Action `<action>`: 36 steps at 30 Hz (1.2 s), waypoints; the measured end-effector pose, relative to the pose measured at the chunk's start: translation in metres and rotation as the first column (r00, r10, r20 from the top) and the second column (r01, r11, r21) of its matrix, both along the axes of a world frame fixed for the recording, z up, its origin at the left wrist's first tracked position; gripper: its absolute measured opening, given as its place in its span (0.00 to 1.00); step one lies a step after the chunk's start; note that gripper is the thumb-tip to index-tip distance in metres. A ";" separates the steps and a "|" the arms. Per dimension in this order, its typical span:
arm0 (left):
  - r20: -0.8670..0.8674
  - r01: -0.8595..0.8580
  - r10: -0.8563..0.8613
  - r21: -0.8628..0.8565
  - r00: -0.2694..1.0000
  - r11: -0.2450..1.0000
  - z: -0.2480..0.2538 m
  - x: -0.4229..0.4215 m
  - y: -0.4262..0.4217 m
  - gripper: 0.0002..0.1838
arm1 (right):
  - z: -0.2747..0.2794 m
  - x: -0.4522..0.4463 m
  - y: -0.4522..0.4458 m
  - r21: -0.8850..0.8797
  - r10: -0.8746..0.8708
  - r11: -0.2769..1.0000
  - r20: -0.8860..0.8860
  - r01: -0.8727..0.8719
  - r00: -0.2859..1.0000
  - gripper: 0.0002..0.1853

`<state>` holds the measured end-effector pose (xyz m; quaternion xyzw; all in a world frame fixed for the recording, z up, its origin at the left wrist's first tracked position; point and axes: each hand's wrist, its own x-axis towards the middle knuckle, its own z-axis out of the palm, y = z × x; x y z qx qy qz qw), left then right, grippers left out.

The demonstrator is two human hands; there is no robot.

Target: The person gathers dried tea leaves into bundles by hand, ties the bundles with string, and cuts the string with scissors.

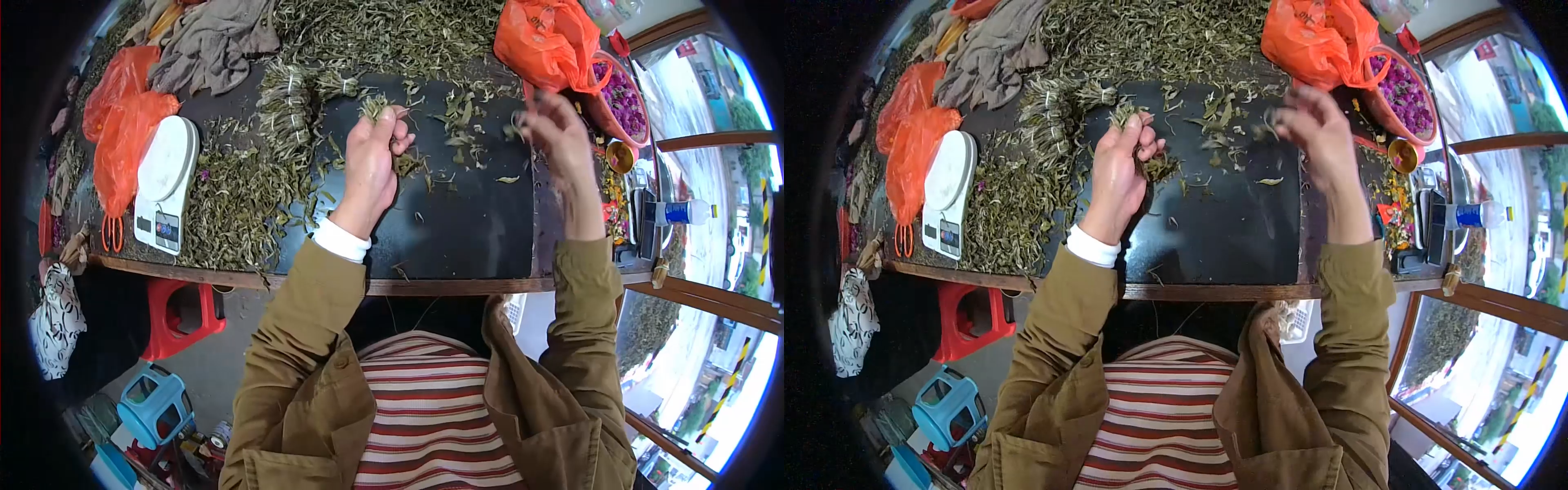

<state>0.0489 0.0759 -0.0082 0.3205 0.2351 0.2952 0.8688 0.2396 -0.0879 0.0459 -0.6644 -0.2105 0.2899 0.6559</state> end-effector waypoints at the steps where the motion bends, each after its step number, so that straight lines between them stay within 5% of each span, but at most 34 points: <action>1: 0.000 0.006 -0.006 0.011 1.000 1.000 0.001 0.000 0.001 0.11 | -0.013 -0.001 -0.011 -0.042 0.014 0.999 -0.055 -0.017 0.998 0.19; 7: -0.001 0.043 -0.043 0.011 0.999 0.999 -0.001 -0.004 -0.003 0.11 | -0.013 -0.040 -0.019 -0.017 -0.153 0.988 -0.029 0.153 0.988 0.08; 9: 0.024 0.076 -0.076 0.004 0.997 0.997 0.003 -0.002 -0.003 0.11 | -0.040 -0.036 -0.013 -0.383 0.086 0.924 0.260 0.021 0.962 0.06; 12: 0.034 0.014 -0.015 0.033 0.999 0.999 0.005 0.002 -0.006 0.11 | -0.036 -0.047 0.009 -0.185 0.081 0.982 0.212 -0.041 0.974 0.06; 14: 0.040 -0.025 0.022 0.073 0.999 0.997 0.006 0.004 -0.006 0.12 | -0.020 -0.059 0.027 -0.340 0.279 0.939 0.645 -0.061 0.711 0.06; 15: 0.038 -0.017 0.014 0.079 0.999 0.997 0.004 0.004 -0.006 0.12 | -0.025 -0.062 0.032 -0.334 0.270 0.941 0.644 -0.054 0.715 0.06; 19: -0.012 0.053 -0.052 0.022 0.999 0.998 -0.010 0.003 -0.006 0.12 | -0.056 -0.062 0.050 -0.327 0.318 0.945 0.900 -0.019 0.300 0.05; 21: -0.016 0.040 -0.040 0.048 0.999 0.998 -0.007 0.006 -0.006 0.11 | -0.043 -0.079 0.058 -0.284 0.146 0.950 0.777 0.134 0.613 0.04; 25: -0.059 0.065 -0.059 0.104 0.996 0.992 -0.003 0.008 -0.019 0.11 | -0.038 -0.115 0.085 -0.177 0.026 0.962 0.818 0.208 0.575 0.08; 27: -0.033 0.004 -0.005 -0.027 0.999 1.000 -0.002 0.005 -0.011 0.11 | -0.040 -0.134 0.089 -0.205 0.047 0.954 0.822 0.218 0.568 0.09; 29: -0.017 -0.079 0.077 -0.168 0.997 0.983 -0.001 0.002 -0.003 0.11 | -0.049 -0.157 0.083 -0.018 -0.038 0.995 0.840 0.097 0.541 0.13; 32: -0.084 -0.101 0.084 -0.217 0.993 0.971 -0.011 0.000 -0.001 0.11 | -0.009 -0.141 0.037 -0.182 0.264 0.964 0.630 -0.191 0.731 0.14; 34: 0.375 0.153 -0.071 -0.193 0.924 0.969 -0.040 -0.003 0.008 0.11 | -0.019 -0.125 0.006 -0.176 -0.037 0.966 0.632 0.190 0.774 0.07; 36: 0.355 0.227 -0.156 -0.167 0.922 0.960 -0.035 -0.004 0.007 0.10 | -0.035 -0.097 -0.028 -0.291 -0.026 0.910 0.671 0.296 0.741 0.04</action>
